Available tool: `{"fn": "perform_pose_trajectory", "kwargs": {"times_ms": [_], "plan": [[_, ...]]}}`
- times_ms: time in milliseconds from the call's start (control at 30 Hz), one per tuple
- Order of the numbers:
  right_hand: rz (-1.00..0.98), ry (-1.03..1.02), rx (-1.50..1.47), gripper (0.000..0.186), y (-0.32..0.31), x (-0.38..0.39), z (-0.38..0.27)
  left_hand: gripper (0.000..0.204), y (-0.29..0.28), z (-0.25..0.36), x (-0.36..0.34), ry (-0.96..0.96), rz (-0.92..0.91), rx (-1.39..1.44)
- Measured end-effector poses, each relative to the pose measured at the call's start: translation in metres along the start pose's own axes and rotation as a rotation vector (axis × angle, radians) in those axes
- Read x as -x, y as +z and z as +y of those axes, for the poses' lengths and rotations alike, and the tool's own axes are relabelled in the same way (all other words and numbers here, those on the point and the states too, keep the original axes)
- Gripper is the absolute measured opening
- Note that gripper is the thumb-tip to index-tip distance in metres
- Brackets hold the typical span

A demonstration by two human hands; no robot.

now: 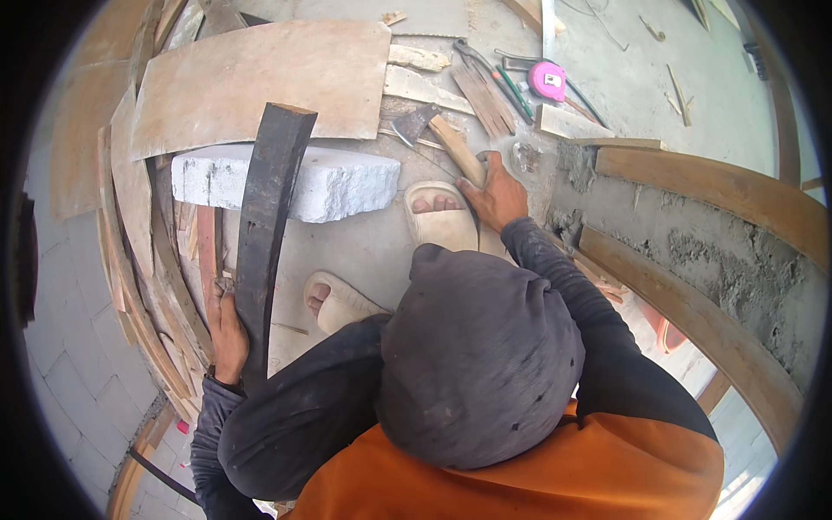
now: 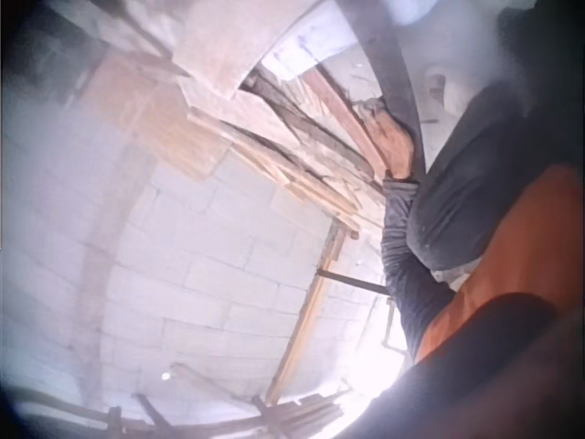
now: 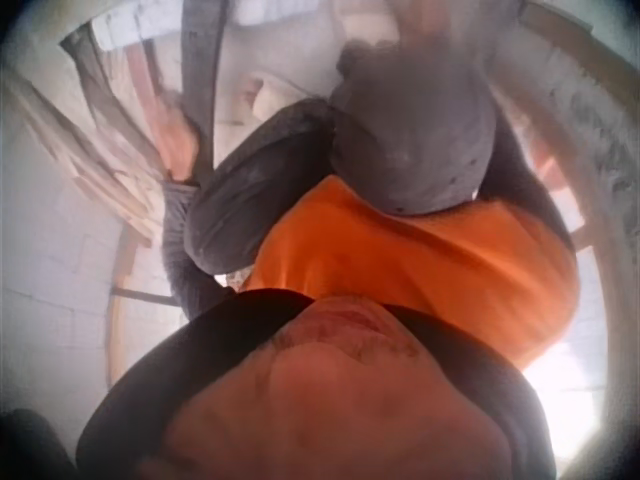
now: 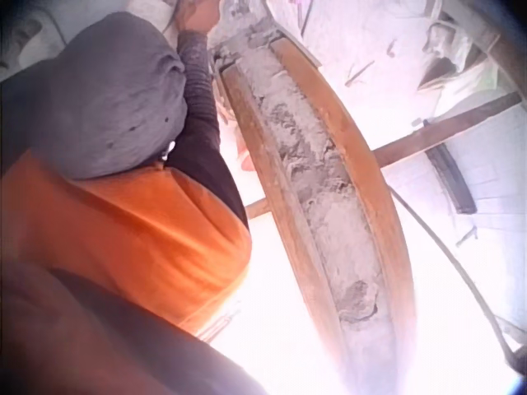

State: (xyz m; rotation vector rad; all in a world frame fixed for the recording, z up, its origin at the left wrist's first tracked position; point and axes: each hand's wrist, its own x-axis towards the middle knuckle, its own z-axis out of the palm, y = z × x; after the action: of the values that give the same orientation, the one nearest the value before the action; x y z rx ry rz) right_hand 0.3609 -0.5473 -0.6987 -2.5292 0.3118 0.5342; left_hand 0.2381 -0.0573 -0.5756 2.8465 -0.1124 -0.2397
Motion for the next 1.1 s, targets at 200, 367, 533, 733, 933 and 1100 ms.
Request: {"fn": "perform_pose_trajectory", "kwargs": {"times_ms": [200,367,533,733,933,1100], "plan": [[-0.071,-0.241,0.268,0.077,-0.019,-0.051,-0.085,0.029,-0.002,-0.023,0.020,-0.184,0.041,0.170],[0.072,-0.519,0.181,0.067,-0.015,-0.149,-0.069,0.035,-0.018,0.024,-0.044,-0.370,0.041,0.548],[-0.093,-0.456,-0.533,0.068,-0.013,-0.138,-0.147,0.031,-0.008,0.025,0.005,-0.446,0.135,0.580],[-0.320,-0.938,-0.483,0.071,-0.050,-0.092,-0.221,0.034,0.000,0.035,-0.004,-0.455,0.167,0.598],[-0.306,-0.816,-0.444,0.044,-0.028,-0.078,-0.249,0.038,-0.007,0.010,0.013,-0.555,0.069,0.618],[-0.271,-0.802,-0.472,0.042,-0.022,-0.080,-0.247,0.041,-0.016,-0.007,0.057,-0.743,-0.041,0.561]]}}
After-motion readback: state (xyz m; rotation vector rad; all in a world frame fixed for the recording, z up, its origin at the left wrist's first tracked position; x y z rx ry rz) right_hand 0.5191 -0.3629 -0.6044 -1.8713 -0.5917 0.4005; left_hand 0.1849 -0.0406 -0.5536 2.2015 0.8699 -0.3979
